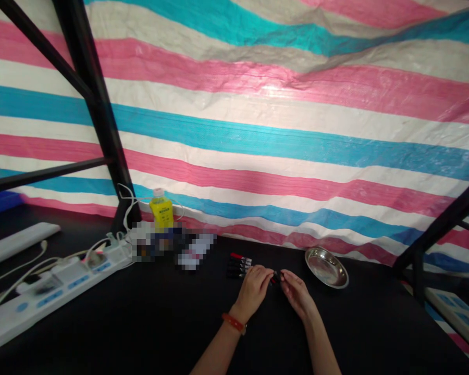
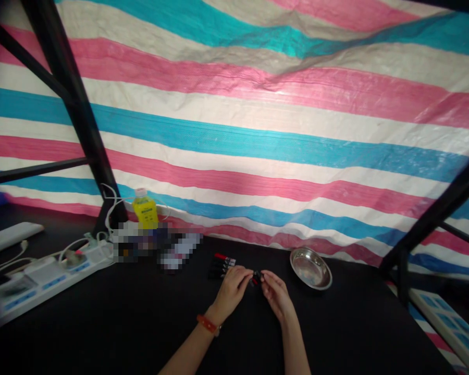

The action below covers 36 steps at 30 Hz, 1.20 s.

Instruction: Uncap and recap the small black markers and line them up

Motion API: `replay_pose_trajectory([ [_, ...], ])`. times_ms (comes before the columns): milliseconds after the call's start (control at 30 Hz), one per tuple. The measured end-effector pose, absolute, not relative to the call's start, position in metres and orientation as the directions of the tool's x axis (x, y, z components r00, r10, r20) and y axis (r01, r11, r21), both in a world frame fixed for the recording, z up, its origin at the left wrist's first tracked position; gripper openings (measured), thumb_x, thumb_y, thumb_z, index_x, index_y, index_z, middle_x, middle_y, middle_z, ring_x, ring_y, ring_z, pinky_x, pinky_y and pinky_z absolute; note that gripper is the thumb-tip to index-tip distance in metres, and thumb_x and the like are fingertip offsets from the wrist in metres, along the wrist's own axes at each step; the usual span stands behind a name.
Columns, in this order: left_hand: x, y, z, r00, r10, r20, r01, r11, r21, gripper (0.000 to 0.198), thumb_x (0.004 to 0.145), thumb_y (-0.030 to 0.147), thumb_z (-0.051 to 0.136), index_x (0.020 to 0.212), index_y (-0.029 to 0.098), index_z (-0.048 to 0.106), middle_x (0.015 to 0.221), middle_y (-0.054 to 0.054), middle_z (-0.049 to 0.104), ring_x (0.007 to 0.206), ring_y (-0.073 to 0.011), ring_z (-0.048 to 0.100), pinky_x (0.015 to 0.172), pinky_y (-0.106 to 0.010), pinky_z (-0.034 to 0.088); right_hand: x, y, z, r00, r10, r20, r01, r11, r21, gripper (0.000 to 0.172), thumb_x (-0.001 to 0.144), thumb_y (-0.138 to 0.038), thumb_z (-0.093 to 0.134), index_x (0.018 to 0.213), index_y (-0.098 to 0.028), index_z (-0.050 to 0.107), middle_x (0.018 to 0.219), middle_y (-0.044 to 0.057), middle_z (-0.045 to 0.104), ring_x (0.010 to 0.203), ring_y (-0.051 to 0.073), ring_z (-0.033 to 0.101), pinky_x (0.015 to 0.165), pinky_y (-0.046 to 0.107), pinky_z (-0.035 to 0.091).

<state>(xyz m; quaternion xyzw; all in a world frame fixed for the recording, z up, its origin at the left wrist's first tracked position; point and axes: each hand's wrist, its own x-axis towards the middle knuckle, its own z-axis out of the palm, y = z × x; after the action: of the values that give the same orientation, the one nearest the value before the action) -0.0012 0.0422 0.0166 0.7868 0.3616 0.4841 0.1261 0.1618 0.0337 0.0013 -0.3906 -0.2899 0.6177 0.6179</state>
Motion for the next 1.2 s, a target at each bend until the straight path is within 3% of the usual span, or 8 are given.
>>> replay_pose_trajectory([
  [200, 0.002, 0.039, 0.022, 0.357, 0.642, 0.678, 0.375, -0.764, 0.526, 0.030, 0.090, 0.013, 0.040, 0.111, 0.024, 0.058, 0.095, -0.003, 0.065, 0.091, -0.0153, 0.057, 0.084, -0.034, 0.046, 0.152, 0.032, 0.005, -0.032, 0.994, -0.100, -0.483, -0.104, -0.869, 0.029, 0.060, -0.033, 0.079, 0.082, -0.016, 0.071, 0.069, 0.004, 0.064, 0.045, 0.005, 0.044, 0.037, 0.017, 0.030],
  [500, -0.001, 0.039, 0.021, 0.282, 0.682, 0.675, 0.394, -0.724, 0.566, 0.026, 0.089, 0.014, 0.040, 0.102, 0.021, 0.061, 0.090, -0.005, 0.064, 0.088, -0.0165, 0.058, 0.081, -0.034, 0.049, 0.152, 0.036, 0.000, 0.054, 0.990, -0.131, -0.477, -0.090, -0.875, 0.032, 0.060, -0.042, 0.078, 0.078, -0.017, 0.070, 0.049, 0.001, 0.059, 0.036, 0.006, 0.043, 0.034, 0.016, 0.025],
  [733, -0.002, 0.041, 0.015, 0.251, 0.673, 0.696, 0.410, -0.725, 0.553, 0.022, 0.090, 0.017, 0.041, 0.099, 0.019, 0.061, 0.086, -0.006, 0.064, 0.084, -0.0161, 0.058, 0.078, -0.033, 0.050, 0.148, 0.039, 0.006, 0.038, 0.990, -0.139, -0.417, -0.111, -0.902, 0.036, 0.054, -0.042, 0.080, 0.075, -0.016, 0.068, 0.068, 0.007, 0.069, 0.038, 0.009, 0.051, 0.033, 0.018, 0.030],
  [933, -0.002, 0.041, 0.016, 0.298, 0.670, 0.680, 0.426, -0.731, 0.533, 0.024, 0.091, 0.016, 0.038, 0.101, 0.019, 0.059, 0.089, -0.005, 0.063, 0.086, -0.0154, 0.057, 0.080, -0.033, 0.048, 0.144, 0.035, 0.013, 0.025, 0.998, -0.059, -0.393, -0.045, -0.918, 0.036, 0.059, -0.046, 0.076, 0.075, -0.016, 0.065, 0.068, 0.003, 0.067, 0.040, 0.009, 0.052, 0.036, 0.020, 0.035],
  [1200, -0.001, 0.032, 0.021, 0.420, 0.640, 0.644, 0.480, -0.759, 0.441, 0.021, 0.092, 0.018, 0.036, 0.096, 0.018, 0.057, 0.086, -0.004, 0.062, 0.083, -0.0148, 0.055, 0.079, -0.031, 0.046, 0.143, 0.020, 0.013, 0.053, 0.998, -0.029, -0.376, -0.007, -0.927, 0.039, 0.059, -0.050, 0.075, 0.076, -0.017, 0.061, 0.069, 0.001, 0.064, 0.039, 0.007, 0.048, 0.036, 0.019, 0.033],
])
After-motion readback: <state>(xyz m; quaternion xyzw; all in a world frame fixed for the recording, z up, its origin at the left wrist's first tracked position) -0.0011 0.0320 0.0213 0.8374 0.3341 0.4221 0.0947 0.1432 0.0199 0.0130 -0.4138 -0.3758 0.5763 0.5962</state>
